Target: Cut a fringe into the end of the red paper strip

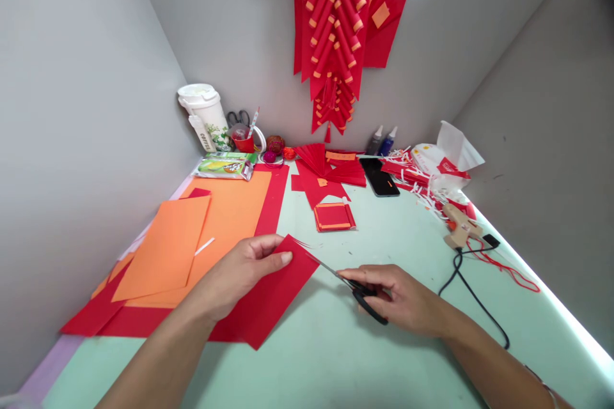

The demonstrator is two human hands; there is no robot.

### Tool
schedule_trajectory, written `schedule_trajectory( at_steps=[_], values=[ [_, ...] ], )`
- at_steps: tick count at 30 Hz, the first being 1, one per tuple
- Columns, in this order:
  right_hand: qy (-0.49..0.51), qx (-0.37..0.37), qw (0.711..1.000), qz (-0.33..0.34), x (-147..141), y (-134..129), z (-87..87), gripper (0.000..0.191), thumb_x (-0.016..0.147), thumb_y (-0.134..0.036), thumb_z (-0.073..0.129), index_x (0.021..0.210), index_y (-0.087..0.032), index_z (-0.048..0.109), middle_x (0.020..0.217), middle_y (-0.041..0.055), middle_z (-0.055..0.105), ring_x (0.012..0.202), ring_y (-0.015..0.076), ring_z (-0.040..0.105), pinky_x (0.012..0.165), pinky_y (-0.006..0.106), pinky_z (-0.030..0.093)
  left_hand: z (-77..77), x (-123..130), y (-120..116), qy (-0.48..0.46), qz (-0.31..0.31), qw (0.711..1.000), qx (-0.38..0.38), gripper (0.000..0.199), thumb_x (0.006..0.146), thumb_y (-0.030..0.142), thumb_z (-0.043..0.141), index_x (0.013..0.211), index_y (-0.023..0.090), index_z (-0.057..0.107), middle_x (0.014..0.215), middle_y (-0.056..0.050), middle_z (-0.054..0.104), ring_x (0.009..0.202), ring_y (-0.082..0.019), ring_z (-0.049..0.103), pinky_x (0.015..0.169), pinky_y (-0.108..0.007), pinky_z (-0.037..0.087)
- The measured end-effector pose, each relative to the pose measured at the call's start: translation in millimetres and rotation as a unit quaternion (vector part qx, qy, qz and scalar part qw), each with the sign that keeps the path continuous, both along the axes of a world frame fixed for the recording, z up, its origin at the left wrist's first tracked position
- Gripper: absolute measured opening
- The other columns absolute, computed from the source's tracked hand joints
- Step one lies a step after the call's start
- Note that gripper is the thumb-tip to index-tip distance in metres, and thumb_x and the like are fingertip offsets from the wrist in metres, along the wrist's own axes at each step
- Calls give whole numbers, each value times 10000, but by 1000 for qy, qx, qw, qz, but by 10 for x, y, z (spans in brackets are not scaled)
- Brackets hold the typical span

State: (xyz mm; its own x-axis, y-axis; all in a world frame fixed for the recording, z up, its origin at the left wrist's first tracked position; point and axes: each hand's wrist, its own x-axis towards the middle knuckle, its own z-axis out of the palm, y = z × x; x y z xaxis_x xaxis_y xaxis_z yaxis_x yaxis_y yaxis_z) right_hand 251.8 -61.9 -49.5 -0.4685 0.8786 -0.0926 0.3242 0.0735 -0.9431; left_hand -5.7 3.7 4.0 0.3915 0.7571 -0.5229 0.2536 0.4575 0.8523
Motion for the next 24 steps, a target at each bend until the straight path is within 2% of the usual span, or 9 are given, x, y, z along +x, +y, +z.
schedule_trajectory(
  at_steps=[6, 12, 18, 24],
  values=[
    [7, -10, 1000, -1, -6, -4, -8, 510, 785, -85, 524, 1263, -261, 548, 952, 21, 651, 796, 141, 616, 668, 211, 508, 14, 9, -13, 4, -5, 1000, 14, 272, 707, 427, 676, 911, 247, 678, 884, 2, 737, 788, -198, 677, 669, -244, 504],
    [2, -22, 1000, 1, 2, -4, 0, 509, 785, -68, 516, 1259, -251, 553, 950, 18, 657, 779, 130, 615, 633, 189, 499, 2, -14, 9, 26, -8, 1000, 11, 375, 717, 504, 640, 1007, 267, 668, 889, -4, 736, 777, -202, 675, 642, -245, 496],
    [-2, -24, 1000, -1, -8, -3, 18, 529, 776, -51, 516, 1266, -249, 545, 939, 12, 663, 759, 124, 624, 626, 186, 504, 1, -8, -1, 23, -27, 999, 11, 335, 751, 482, 614, 994, 257, 665, 875, -14, 736, 734, -191, 669, 624, -244, 486],
    [8, -20, 1000, -3, -31, -4, 11, 535, 759, -36, 519, 1251, -242, 562, 961, 13, 674, 730, 115, 635, 620, 177, 509, 16, 12, -14, 50, -48, 997, 26, 350, 756, 524, 585, 947, 242, 665, 895, -30, 730, 743, -222, 670, 627, -276, 479]
  ],
)
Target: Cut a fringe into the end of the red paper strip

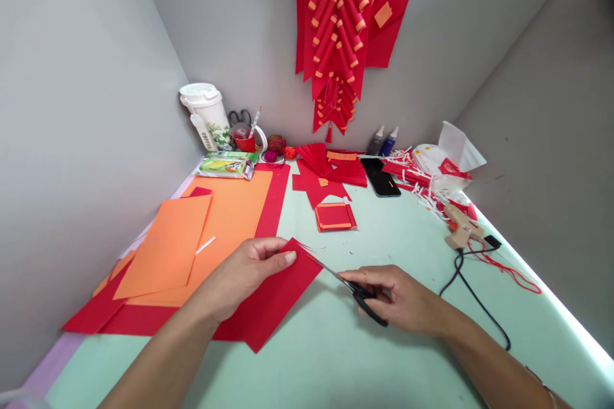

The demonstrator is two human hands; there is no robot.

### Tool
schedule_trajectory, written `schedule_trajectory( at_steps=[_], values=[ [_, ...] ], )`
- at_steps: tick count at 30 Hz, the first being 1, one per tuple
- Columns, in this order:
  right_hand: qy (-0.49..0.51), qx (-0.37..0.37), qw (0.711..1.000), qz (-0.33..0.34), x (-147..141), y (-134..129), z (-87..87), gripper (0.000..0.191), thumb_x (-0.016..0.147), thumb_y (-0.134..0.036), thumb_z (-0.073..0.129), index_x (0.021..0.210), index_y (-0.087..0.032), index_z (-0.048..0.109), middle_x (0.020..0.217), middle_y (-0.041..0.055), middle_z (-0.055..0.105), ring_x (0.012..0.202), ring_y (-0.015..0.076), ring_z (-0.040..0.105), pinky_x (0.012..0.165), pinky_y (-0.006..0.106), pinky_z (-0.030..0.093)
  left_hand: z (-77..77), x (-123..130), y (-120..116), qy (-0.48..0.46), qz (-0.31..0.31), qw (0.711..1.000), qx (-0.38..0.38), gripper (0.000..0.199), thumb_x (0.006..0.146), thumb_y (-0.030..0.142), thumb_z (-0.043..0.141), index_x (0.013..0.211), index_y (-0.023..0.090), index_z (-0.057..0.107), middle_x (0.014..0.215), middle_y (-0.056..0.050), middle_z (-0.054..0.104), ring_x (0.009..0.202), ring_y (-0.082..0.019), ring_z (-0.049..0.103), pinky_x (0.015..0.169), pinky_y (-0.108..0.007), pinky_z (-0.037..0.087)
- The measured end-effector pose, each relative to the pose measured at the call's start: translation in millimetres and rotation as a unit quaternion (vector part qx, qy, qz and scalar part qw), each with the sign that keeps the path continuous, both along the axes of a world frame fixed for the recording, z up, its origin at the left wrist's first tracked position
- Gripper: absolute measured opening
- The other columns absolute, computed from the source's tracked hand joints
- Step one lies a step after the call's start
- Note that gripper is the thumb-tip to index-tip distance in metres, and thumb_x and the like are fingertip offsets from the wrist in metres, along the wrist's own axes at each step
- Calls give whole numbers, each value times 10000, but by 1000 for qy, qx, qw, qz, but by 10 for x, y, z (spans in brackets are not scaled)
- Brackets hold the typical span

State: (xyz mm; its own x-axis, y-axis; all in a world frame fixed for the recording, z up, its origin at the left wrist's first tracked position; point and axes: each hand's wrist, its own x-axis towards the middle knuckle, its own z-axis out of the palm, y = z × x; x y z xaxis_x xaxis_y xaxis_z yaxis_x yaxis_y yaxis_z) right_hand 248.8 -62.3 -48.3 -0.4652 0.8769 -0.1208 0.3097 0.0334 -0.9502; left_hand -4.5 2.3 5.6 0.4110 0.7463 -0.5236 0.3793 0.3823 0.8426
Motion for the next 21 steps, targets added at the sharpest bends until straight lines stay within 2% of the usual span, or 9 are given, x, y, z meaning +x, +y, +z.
schedule_trajectory(
  at_steps=[4, 8, 21],
  values=[
    [-7, 17, 1000, 4, 6, 5, -9, 546, 754, -30, 515, 1252, -248, 560, 941, 11, 677, 737, 117, 632, 636, 183, 512, 0, 2, -9, -5, -4, 1000, 1, 365, 753, 536, 581, 929, 229, 672, 906, -42, 728, 753, -229, 667, 640, -287, 479],
    [-23, 28, 999, 11, 20, 11, -3, 520, 776, -62, 516, 1258, -254, 555, 923, 14, 669, 751, 127, 624, 643, 196, 510, -1, 7, -10, -13, 11, 1000, -13, 408, 734, 541, 598, 997, 239, 672, 912, -46, 730, 753, -236, 671, 634, -294, 483],
    [-16, 20, 1000, 3, 18, -4, 0, 484, 803, -102, 515, 1263, -252, 551, 938, 16, 661, 750, 125, 615, 622, 190, 495, -16, 6, -4, -25, 15, 999, -25, 439, 723, 535, 616, 1054, 251, 665, 927, -49, 731, 785, -244, 677, 667, -307, 504]
  ],
)
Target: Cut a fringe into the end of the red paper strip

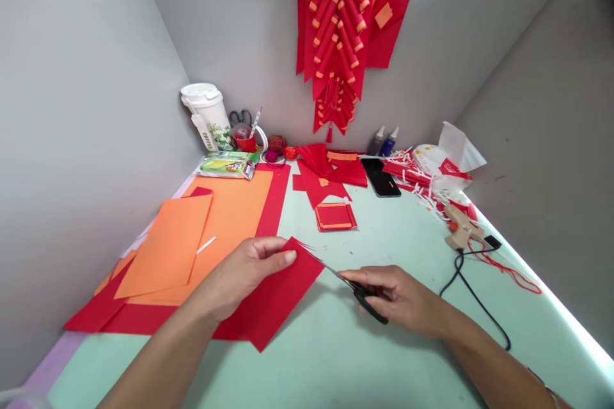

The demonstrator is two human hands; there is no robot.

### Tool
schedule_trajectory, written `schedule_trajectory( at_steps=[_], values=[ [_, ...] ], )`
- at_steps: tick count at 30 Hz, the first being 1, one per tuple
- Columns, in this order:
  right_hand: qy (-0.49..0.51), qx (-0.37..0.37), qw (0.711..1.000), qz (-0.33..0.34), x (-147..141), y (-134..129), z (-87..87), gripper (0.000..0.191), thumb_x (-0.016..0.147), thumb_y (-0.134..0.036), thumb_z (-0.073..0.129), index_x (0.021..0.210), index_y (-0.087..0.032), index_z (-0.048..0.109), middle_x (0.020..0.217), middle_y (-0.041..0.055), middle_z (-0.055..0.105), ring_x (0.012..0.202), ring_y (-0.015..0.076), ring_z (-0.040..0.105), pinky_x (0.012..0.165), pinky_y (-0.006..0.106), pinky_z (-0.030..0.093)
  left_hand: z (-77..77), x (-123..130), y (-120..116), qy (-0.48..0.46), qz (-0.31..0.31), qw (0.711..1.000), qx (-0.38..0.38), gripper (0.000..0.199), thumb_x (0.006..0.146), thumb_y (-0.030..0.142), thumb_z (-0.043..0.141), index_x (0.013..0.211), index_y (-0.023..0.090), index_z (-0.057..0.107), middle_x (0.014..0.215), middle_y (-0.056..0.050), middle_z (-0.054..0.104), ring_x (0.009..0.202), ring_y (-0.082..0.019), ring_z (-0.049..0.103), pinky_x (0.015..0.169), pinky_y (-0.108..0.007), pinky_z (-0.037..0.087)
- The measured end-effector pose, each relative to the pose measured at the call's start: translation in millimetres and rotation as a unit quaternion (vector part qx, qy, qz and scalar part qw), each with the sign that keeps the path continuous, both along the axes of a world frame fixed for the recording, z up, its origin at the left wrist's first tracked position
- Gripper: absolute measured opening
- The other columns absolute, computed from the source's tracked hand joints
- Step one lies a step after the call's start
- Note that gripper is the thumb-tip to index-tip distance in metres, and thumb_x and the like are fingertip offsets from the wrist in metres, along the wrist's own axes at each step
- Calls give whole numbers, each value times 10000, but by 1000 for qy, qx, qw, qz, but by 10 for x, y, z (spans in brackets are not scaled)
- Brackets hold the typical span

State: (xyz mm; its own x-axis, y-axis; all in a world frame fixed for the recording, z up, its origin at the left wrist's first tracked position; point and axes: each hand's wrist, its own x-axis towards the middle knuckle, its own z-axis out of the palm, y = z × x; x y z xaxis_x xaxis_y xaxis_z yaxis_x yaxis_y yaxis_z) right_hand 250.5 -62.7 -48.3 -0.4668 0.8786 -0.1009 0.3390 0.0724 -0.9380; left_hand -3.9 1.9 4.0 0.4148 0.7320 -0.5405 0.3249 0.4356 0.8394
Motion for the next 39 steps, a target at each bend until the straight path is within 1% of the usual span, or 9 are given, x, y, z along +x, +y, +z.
schedule_trajectory(
  at_steps=[6, 10, 13, 17, 22, 27, 32, 35, 39],
  values=[
    [-5, -4, 1000, 8, -4, 8, 14, 508, 784, -83, 520, 1257, -263, 555, 926, 6, 671, 724, 119, 613, 611, 185, 498, -11, 1, -8, -5, -5, 1000, 6, 439, 719, 536, 617, 1031, 233, 675, 910, -56, 732, 767, -237, 673, 646, -296, 494],
    [1, 7, 1000, 13, -9, 8, 5, 524, 778, -64, 512, 1265, -254, 549, 905, 8, 665, 714, 113, 606, 622, 181, 496, -48, 2, -15, -13, -14, 1000, 8, 467, 723, 532, 615, 1072, 225, 660, 926, -66, 726, 834, -264, 668, 712, -334, 491],
    [-1, 9, 1000, 13, -6, 8, 0, 525, 781, -64, 510, 1270, -252, 543, 891, 12, 658, 727, 118, 606, 628, 184, 497, -71, -4, -16, -15, -21, 1000, 6, 455, 735, 526, 606, 1068, 221, 660, 929, -73, 722, 859, -275, 663, 740, -353, 486],
    [-1, 11, 1000, 13, 2, 11, -3, 513, 789, -74, 521, 1268, -257, 546, 886, 10, 654, 750, 126, 611, 644, 191, 496, -88, -20, -13, -14, -22, 1000, 3, 451, 743, 522, 601, 1081, 227, 653, 938, -75, 722, 854, -278, 665, 734, -356, 486],
    [7, 1, 1000, 11, 2, 7, -8, 531, 784, -54, 515, 1274, -259, 539, 939, 16, 660, 765, 124, 607, 635, 180, 493, -73, -20, -14, -9, -20, 1000, 9, 458, 736, 523, 610, 1088, 235, 653, 942, -62, 727, 850, -269, 669, 726, -339, 488],
    [28, -17, 999, -4, -6, -13, -12, 543, 779, -32, 515, 1265, -272, 545, 953, 6, 646, 767, 113, 611, 643, 172, 492, -63, -20, -17, -15, -25, 1000, 5, 448, 751, 515, 600, 1100, 238, 643, 980, -64, 720, 878, -273, 665, 746, -349, 483],
    [32, -20, 999, -9, -12, -16, -4, 557, 768, -7, 515, 1255, -275, 555, 951, 1, 644, 761, 106, 611, 629, 160, 487, -92, -26, -16, -12, -11, 1000, -1, 488, 732, 529, 611, 1113, 226, 641, 938, -64, 728, 843, -274, 668, 718, -345, 485],
    [36, -26, 999, -8, -22, -11, 10, 573, 769, 5, 509, 1263, -282, 545, 922, -8, 650, 737, 95, 615, 620, 149, 486, -103, -13, -16, -15, -13, 1000, 5, 468, 726, 526, 617, 1082, 226, 658, 906, -57, 731, 832, -268, 665, 705, -332, 481],
    [38, -25, 999, -4, -36, -11, 11, 588, 759, 25, 502, 1257, -283, 549, 911, -16, 652, 712, 81, 618, 619, 135, 485, -113, 17, -20, -28, -43, 999, 7, 395, 755, 511, 594, 992, 208, 682, 891, -62, 725, 842, -269, 659, 709, -334, 473]
  ],
)
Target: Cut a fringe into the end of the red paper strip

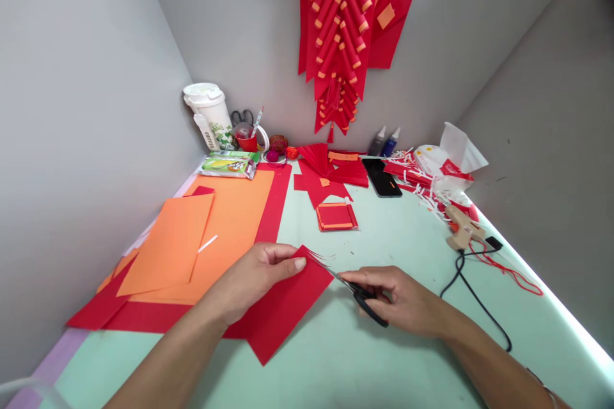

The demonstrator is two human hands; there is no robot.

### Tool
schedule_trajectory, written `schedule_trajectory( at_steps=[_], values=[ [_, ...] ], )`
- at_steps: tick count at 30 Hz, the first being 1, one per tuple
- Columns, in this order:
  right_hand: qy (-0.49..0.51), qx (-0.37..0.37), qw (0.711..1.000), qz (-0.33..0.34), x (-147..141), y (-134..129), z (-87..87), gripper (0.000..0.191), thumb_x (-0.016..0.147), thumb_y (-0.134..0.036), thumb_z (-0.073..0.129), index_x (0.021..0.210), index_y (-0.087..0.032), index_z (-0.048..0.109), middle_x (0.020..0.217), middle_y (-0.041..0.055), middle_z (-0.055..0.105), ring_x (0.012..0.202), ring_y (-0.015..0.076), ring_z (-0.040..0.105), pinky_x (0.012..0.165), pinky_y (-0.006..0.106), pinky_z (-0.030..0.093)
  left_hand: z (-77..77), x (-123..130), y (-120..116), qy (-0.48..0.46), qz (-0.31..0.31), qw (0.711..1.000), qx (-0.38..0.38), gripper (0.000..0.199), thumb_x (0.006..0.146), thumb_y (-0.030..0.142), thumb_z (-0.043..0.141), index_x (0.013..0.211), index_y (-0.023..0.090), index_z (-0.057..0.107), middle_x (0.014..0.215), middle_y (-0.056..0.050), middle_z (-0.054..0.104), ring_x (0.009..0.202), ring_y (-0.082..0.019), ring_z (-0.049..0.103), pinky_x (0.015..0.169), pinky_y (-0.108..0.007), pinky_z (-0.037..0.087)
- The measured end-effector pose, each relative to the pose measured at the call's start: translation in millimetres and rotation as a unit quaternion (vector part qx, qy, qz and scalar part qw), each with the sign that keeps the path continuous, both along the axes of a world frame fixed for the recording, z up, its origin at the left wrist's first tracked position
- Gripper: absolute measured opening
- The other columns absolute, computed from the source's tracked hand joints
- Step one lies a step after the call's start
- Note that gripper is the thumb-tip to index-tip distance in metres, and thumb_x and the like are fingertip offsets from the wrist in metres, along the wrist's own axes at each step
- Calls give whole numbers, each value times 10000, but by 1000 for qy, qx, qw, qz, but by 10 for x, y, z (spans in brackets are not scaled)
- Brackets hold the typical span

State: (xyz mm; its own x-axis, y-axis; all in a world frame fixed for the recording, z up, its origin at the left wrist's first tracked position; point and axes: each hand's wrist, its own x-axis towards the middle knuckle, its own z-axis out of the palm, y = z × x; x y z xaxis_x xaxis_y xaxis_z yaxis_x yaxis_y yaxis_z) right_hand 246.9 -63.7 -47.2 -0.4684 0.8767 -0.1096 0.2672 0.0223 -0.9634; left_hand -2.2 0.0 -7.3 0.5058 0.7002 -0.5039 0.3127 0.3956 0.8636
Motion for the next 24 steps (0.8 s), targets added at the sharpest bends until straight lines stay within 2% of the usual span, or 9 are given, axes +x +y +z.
schedule_trajectory(
  at_steps=[3, 9, 24],
  values=[
    [-5, 5, 1000, 1, 1, -5, -11, 561, 761, 19, 504, 1236, -273, 570, 894, -15, 649, 723, 86, 620, 624, 136, 486, -14, 7, -4, -4, -5, 1000, -2, 374, 765, 507, 586, 935, 190, 684, 894, -71, 721, 846, -272, 656, 708, -335, 472],
    [-3, 6, 1000, -5, 10, -9, -15, 533, 769, 3, 517, 1219, -274, 587, 918, -8, 648, 752, 95, 623, 648, 146, 489, -25, -9, -6, -1, -4, 1000, -13, 377, 765, 502, 589, 990, 210, 668, 902, -65, 720, 842, -275, 660, 710, -347, 473],
    [0, 1, 1000, 6, 17, 1, -20, 566, 762, 12, 525, 1236, -295, 568, 950, -20, 670, 731, 82, 629, 618, 132, 487, 17, 7, -12, 18, -18, 1000, 6, 395, 775, 545, 547, 877, 179, 656, 890, -82, 718, 799, -265, 656, 663, -319, 458]
  ],
)
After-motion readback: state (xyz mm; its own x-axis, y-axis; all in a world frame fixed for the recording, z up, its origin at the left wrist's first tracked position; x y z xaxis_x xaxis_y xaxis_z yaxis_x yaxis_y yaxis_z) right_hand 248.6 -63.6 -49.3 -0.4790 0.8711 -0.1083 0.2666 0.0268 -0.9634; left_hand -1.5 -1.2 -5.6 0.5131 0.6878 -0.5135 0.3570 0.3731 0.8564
